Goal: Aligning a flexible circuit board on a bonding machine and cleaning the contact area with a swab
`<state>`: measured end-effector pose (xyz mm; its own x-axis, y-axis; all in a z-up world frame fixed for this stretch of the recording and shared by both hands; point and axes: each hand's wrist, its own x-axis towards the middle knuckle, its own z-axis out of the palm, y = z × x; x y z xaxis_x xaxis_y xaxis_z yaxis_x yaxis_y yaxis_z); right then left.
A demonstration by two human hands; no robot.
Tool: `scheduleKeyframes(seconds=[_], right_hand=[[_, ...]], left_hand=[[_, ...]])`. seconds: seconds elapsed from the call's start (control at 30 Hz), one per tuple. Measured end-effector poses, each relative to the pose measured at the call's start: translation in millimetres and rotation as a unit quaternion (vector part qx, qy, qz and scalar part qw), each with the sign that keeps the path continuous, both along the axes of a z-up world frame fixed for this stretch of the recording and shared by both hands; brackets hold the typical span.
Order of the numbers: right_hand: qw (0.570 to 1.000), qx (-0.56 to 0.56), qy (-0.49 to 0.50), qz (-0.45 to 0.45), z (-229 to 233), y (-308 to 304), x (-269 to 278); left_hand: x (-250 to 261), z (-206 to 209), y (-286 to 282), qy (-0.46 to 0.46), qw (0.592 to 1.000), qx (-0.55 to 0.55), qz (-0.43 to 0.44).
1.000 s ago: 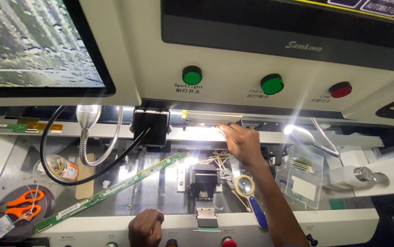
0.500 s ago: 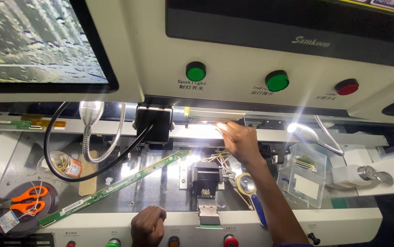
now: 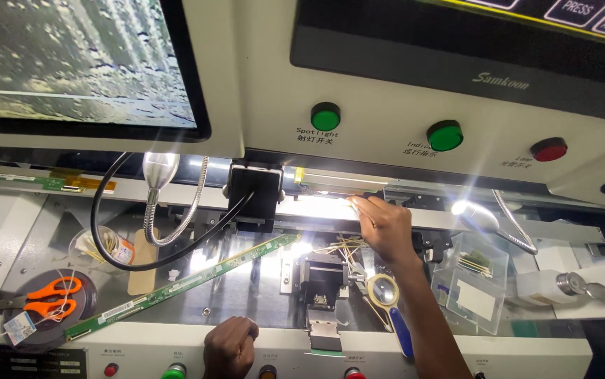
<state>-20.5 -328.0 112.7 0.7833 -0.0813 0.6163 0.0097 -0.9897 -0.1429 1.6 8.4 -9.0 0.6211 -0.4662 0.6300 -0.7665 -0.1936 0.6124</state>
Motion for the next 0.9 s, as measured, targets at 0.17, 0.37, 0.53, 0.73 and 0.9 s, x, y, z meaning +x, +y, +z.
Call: scheduleKeyframes(seconds=[0.17, 0.37, 0.53, 0.73, 0.9], right_hand=[[0.999, -0.019, 0.045, 0.000, -6.9, -5.2, 8.3], [1.000, -0.003, 0.019, 0.011, -0.4, -2.9, 3.1], [0.999, -0.006, 0.040, 0.015, 0.9, -4.7, 2.8], [0.999, -0.031, -0.012, 0.009, -18.2, 4.2, 15.8], [0.997, -0.077, 0.013, -0.023, -30.1, 14.9, 33.3]], left_hand=[[-0.7, 5.8, -1.9, 0.002, 1.000, 0.001, -0.003], [-2.8, 4.8, -1.2, 0.001, 1.000, -0.001, 0.000], [-2.7, 2.5, -1.7, 0.002, 1.000, -0.001, 0.014], [-1.8, 1.9, 0.6, 0.002, 1.000, 0.013, -0.006], [-2.6, 6.8, -1.5, -0.004, 1.000, 0.002, 0.016]])
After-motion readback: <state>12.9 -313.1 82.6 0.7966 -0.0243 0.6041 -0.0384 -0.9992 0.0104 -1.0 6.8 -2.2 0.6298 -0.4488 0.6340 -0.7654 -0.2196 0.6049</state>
